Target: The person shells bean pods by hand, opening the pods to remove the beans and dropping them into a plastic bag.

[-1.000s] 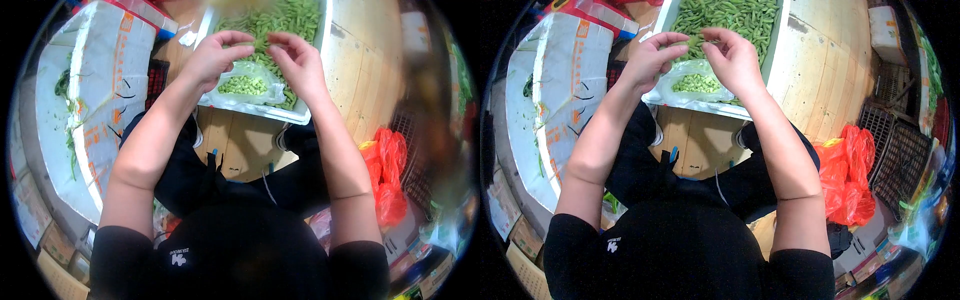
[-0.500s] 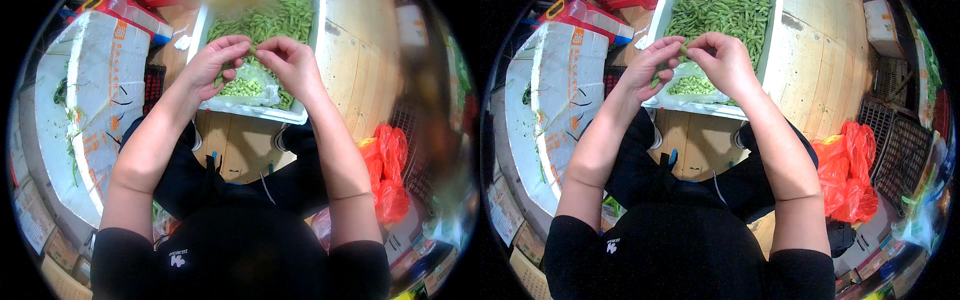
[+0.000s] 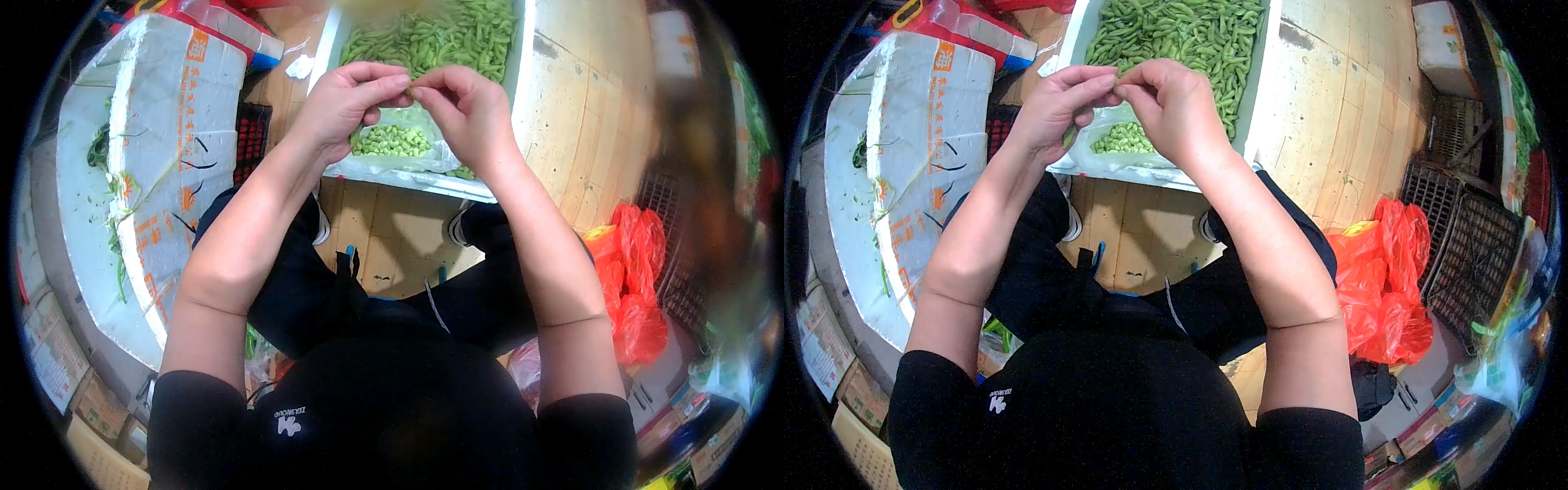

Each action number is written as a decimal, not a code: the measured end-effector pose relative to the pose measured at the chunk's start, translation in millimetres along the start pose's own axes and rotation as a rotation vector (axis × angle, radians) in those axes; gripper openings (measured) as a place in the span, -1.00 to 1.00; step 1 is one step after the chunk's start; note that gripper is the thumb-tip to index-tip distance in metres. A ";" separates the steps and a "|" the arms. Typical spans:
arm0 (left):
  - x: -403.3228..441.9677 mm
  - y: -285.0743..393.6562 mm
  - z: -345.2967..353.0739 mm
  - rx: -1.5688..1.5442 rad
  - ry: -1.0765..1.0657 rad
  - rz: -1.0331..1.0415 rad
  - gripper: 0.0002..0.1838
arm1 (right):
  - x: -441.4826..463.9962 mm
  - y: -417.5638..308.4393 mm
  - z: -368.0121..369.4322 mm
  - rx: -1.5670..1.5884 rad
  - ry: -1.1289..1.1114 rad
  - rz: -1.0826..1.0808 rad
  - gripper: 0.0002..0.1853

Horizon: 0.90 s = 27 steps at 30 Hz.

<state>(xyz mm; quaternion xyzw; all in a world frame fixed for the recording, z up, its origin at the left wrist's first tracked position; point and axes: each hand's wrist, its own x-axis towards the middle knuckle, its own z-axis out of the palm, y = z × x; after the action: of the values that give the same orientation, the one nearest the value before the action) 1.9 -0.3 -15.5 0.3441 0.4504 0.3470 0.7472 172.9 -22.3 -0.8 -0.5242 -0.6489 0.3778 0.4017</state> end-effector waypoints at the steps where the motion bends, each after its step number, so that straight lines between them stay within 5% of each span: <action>1: -0.8 1.6 0.4 0.004 -0.004 -0.005 -0.74 | 0.5 -1.0 -0.8 0.033 -0.007 0.025 -0.90; 10: -2.1 8.0 2.9 -0.039 -0.065 -0.072 -0.72 | 5.4 -4.0 -15.0 0.211 -0.159 0.244 -0.83; 22: -1.0 11.7 0.1 -0.203 -0.097 -0.094 -0.72 | 7.9 4.8 -18.6 0.961 -0.161 0.609 -0.88; 25: -0.3 9.7 -2.1 -0.229 -0.101 -0.106 -0.72 | 7.9 6.4 -14.4 0.814 -0.106 0.515 -0.89; 27: 0.0 7.2 -1.1 -0.233 -0.079 -0.108 -0.74 | 7.7 4.6 -11.8 0.405 -0.065 0.268 -0.89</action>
<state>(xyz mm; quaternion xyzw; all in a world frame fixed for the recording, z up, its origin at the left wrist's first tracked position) -0.6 3.7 -9.9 0.2437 0.3953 0.3425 0.8167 184.4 -13.2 0.6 -0.5017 -0.4973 0.5668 0.4239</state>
